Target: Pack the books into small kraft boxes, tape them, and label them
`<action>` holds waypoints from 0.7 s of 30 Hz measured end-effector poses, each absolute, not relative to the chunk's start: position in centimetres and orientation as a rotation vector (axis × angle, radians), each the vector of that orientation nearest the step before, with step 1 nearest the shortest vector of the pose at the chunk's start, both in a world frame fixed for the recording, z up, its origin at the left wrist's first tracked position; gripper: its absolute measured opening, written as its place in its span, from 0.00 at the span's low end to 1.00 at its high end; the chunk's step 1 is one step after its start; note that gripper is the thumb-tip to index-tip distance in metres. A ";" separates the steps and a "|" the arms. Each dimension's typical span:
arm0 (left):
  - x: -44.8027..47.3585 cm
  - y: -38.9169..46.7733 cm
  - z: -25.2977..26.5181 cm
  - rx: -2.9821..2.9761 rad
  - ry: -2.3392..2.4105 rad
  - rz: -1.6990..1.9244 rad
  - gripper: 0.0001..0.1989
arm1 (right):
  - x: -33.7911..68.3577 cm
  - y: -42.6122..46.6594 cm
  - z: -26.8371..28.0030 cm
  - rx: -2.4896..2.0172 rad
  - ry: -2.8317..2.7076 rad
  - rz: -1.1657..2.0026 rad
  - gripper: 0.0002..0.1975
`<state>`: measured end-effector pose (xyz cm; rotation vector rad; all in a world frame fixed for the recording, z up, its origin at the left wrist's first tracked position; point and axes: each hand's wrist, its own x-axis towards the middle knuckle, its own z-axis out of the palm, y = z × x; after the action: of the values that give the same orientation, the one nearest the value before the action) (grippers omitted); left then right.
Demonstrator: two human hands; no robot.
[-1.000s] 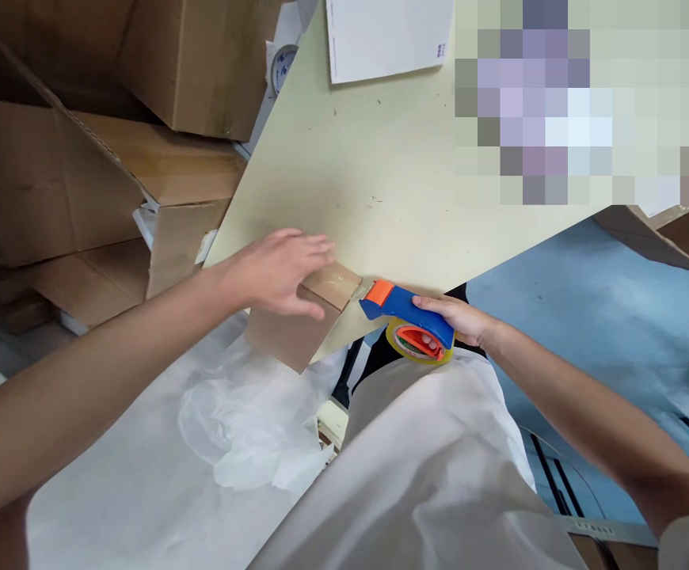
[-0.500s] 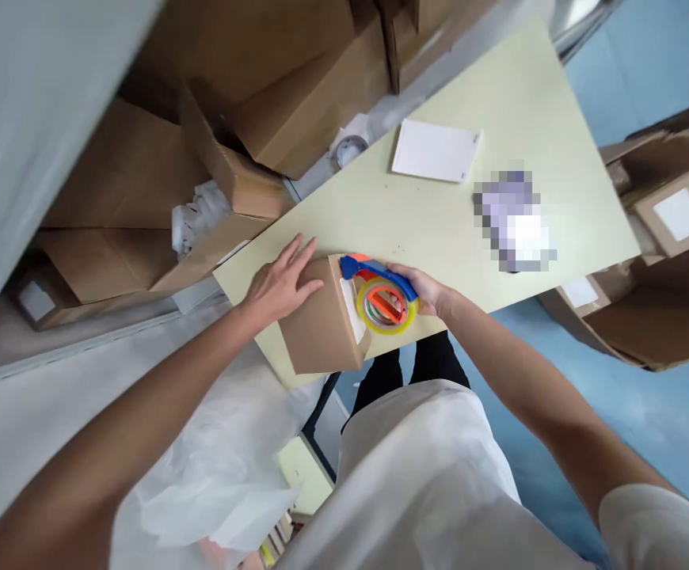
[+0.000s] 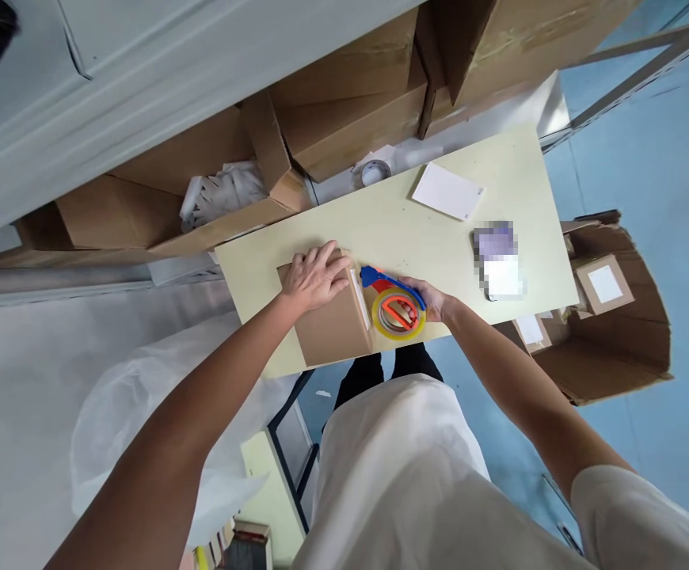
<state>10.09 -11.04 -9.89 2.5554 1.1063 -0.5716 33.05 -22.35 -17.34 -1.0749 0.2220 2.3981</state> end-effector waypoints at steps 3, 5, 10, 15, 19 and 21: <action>10.2 -11.1 -9.8 2.548 1.118 -0.580 0.21 | 33.4 -25.9 -17.2 -1.111 0.293 2.451 0.20; 10.2 -11.2 -9.7 2.535 1.129 -0.572 0.21 | 33.5 -28.6 -17.2 -1.162 0.326 2.456 0.19; 10.1 -11.5 -9.8 2.529 1.148 -0.528 0.22 | 33.0 -34.5 -17.6 -1.223 0.415 2.422 0.18; 10.0 -11.8 -9.6 2.520 1.195 -0.508 0.22 | 31.2 -36.8 -17.3 -1.158 0.473 2.454 0.19; 8.6 -11.8 -9.8 2.465 1.409 -0.439 0.23 | 30.2 -34.9 -16.7 -1.160 0.472 2.323 0.21; 7.5 -11.9 -10.1 2.374 1.629 -0.355 0.24 | 30.5 -32.1 -16.2 -1.201 0.379 2.213 0.21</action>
<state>7.52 -11.89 -10.10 2.3738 1.6290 -0.3555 30.47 -32.07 -16.21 -1.2008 0.3787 2.2125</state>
